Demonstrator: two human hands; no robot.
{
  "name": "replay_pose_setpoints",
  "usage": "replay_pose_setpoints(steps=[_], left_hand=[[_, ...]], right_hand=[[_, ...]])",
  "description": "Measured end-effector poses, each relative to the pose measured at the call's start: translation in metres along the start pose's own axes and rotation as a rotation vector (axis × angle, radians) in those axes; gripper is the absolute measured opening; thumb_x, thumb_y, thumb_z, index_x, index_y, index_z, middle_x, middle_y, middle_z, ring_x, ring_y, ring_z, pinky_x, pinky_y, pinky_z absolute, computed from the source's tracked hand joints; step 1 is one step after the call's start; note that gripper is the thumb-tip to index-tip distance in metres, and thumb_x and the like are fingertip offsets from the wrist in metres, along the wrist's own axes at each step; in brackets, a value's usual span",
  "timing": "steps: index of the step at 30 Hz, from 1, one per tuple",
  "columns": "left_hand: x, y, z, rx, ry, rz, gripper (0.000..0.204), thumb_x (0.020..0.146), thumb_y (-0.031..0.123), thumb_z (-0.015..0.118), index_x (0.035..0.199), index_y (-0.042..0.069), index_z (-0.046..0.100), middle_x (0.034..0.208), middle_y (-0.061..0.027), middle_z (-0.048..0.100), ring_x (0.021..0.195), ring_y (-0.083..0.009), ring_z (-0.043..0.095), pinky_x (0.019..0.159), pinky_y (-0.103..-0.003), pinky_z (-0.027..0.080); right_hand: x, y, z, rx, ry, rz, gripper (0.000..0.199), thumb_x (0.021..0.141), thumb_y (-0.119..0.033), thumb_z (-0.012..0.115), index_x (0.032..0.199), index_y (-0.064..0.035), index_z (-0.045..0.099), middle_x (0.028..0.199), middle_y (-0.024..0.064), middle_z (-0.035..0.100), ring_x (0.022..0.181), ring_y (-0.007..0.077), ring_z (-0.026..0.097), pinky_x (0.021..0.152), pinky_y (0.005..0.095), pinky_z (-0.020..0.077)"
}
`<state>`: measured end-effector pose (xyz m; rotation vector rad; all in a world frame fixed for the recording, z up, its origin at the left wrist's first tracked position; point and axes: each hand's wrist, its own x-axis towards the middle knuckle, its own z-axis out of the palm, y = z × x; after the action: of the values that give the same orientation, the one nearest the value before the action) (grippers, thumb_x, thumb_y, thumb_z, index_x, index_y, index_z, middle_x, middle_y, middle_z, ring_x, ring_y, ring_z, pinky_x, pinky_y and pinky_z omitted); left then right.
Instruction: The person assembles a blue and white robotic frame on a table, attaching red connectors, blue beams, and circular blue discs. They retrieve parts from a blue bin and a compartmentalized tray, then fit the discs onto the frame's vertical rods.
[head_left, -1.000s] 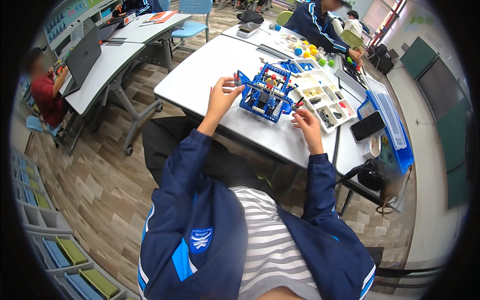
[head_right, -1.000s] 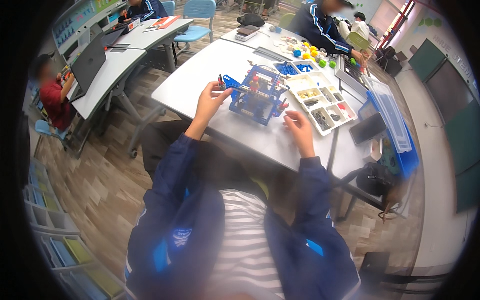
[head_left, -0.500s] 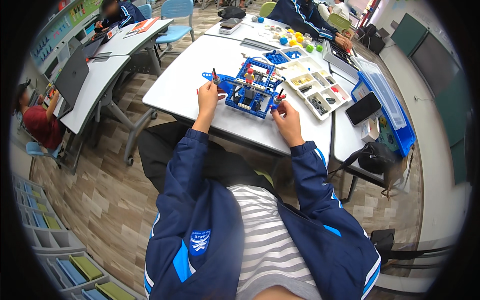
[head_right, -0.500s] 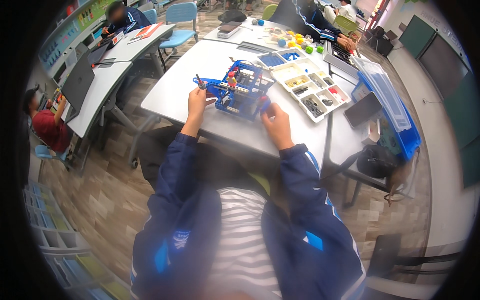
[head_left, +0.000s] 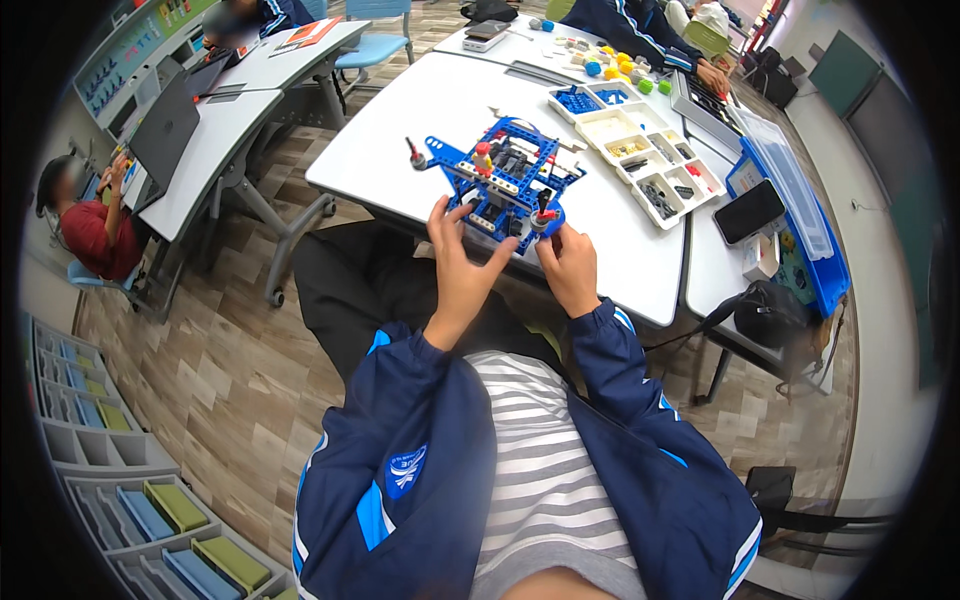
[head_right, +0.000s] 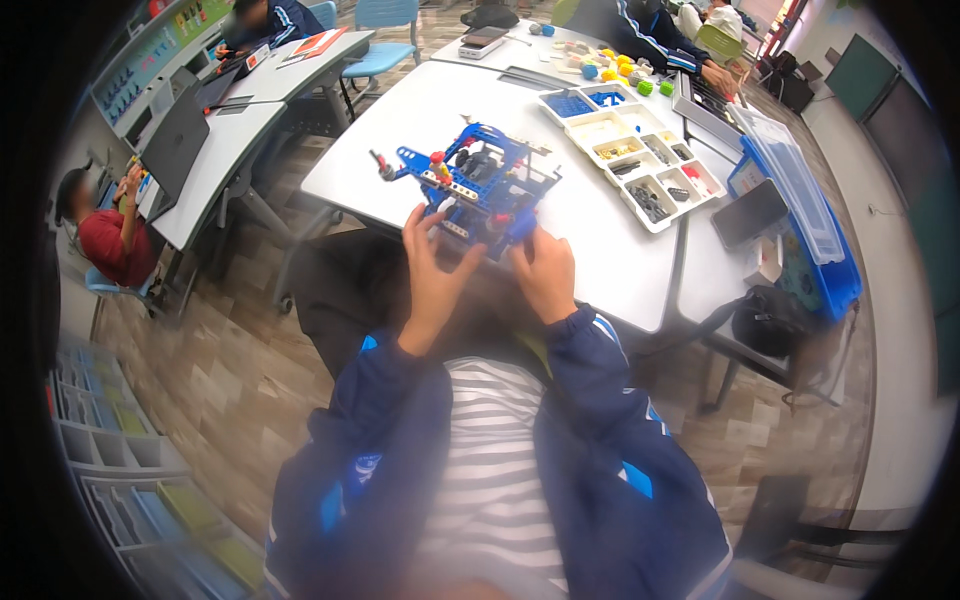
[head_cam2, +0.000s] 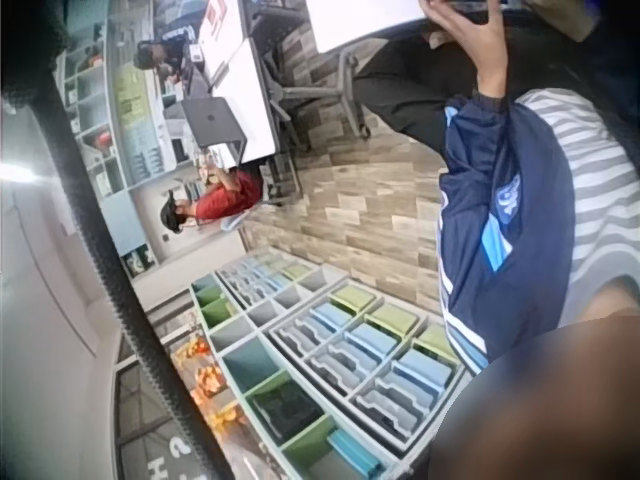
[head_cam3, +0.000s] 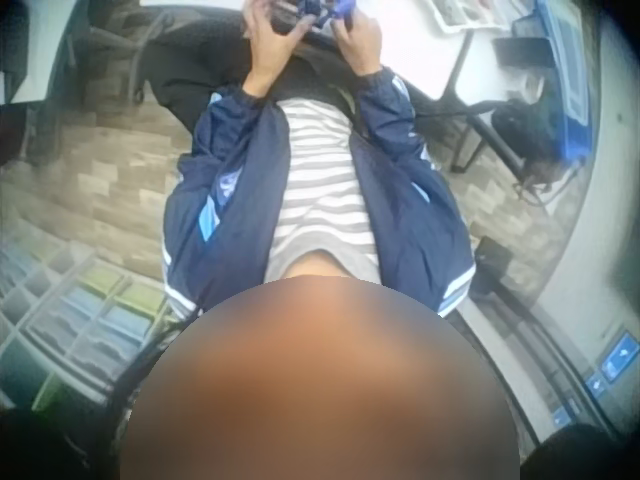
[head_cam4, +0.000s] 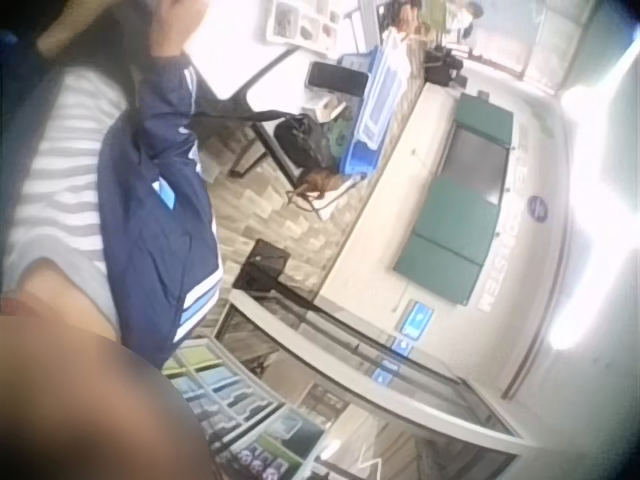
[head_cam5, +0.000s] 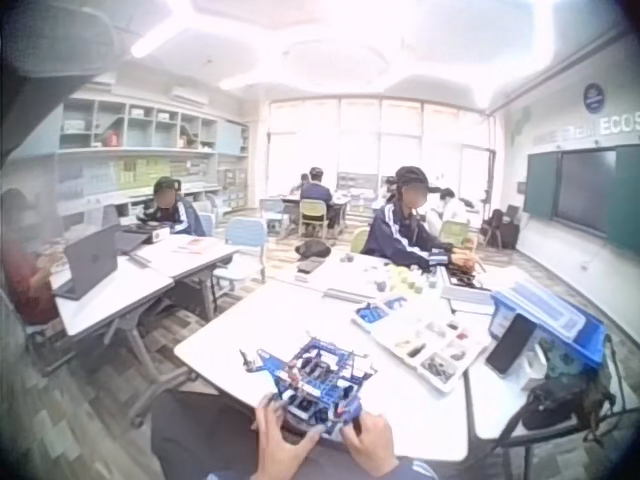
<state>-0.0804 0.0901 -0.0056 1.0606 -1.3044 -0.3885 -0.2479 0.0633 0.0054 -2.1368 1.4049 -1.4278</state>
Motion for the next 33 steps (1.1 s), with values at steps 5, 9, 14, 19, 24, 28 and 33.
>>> replay_pose_setpoints(steps=[5, 9, 14, 19, 24, 28, 33], left_hand=[[0.029, -0.005, 0.001, 0.142, -0.224, 0.046, 0.069, 0.07, 0.028, 0.088, 0.126, 0.004, 0.058, 0.156, -0.0294, 0.02, 0.14, -0.0447, 0.037, 0.109, -0.046, 0.04], [0.032, -0.007, 0.014, 0.145, -0.184, 0.226, 0.046, 0.07, 0.021, 0.086, 0.107, 0.003, 0.068, 0.158, -0.029, 0.019, 0.142, -0.0434, 0.035, 0.11, -0.045, 0.039], [0.028, -0.011, 0.02, 0.057, -0.177, 0.183, 0.027, 0.069, 0.016, 0.084, 0.087, 0.003, 0.071, 0.16, -0.0265, 0.019, 0.144, -0.0409, 0.033, 0.11, -0.044, 0.038], [0.028, -0.017, 0.023, -0.028, -0.173, 0.144, 0.025, 0.069, 0.016, 0.084, 0.081, 0.001, 0.068, 0.16, -0.0243, 0.021, 0.143, -0.0381, 0.033, 0.11, -0.043, 0.038], [0.028, -0.02, 0.023, -0.019, -0.178, 0.148, 0.026, 0.069, 0.015, 0.084, 0.081, 0.001, 0.067, 0.16, -0.0234, 0.021, 0.142, -0.0374, 0.034, 0.108, -0.042, 0.039], [0.031, -0.023, 0.021, -0.035, -0.194, 0.166, 0.025, 0.07, 0.014, 0.084, 0.085, 0.001, 0.068, 0.159, -0.0226, 0.021, 0.14, -0.0374, 0.038, 0.109, -0.043, 0.04], [0.034, -0.028, 0.018, -0.049, -0.242, 0.146, 0.024, 0.072, 0.013, 0.084, 0.089, 0.004, 0.068, 0.158, -0.0213, 0.02, 0.14, -0.0396, 0.042, 0.112, -0.047, 0.038]], right_hand=[[-0.006, -0.002, 0.003, 0.041, 0.001, 0.088, 0.013, 0.088, -0.01, 0.062, 0.087, 0.0028, 0.064, 0.063, 0.0137, 0.062, 0.053, 0.023, 0.059, 0.054, 0.0355, 0.0444], [-0.01, 0.0, 0.001, 0.142, -0.019, 0.19, 0.018, 0.087, -0.015, 0.063, 0.096, 0.0, 0.069, 0.069, 0.0183, 0.065, 0.059, 0.0335, 0.063, 0.056, 0.0416, 0.0471], [-0.012, -0.002, 0.001, 0.152, -0.021, 0.186, 0.019, 0.088, -0.015, 0.063, 0.095, 0.0007, 0.07, 0.067, 0.0187, 0.064, 0.056, 0.0322, 0.062, 0.055, 0.0411, 0.0458], [-0.014, -0.001, 0.008, 0.099, -0.011, 0.244, 0.022, 0.089, -0.019, 0.06, 0.088, 0.0006, 0.069, 0.064, 0.0192, 0.062, 0.055, 0.0341, 0.061, 0.054, 0.0415, 0.045], [-0.014, 0.006, 0.012, 0.071, -0.053, 0.277, 0.027, 0.093, -0.016, 0.057, 0.078, 0.0039, 0.069, 0.063, 0.0095, 0.068, 0.057, 0.015, 0.065, 0.055, 0.0289, 0.0487], [-0.018, 0.009, 0.004, 0.369, -0.121, 0.355, 0.035, 0.097, -0.024, 0.053, 0.081, 0.0034, 0.068, 0.064, 0.0118, 0.066, 0.057, 0.0228, 0.062, 0.059, 0.0351, 0.048], [-0.041, 0.005, -0.02, 0.514, -0.17, 0.282, 0.043, 0.106, -0.022, 0.044, 0.078, 0.0039, 0.065, 0.075, 0.0075, 0.068, 0.069, 0.0135, 0.06, 0.068, 0.0287, 0.048]])
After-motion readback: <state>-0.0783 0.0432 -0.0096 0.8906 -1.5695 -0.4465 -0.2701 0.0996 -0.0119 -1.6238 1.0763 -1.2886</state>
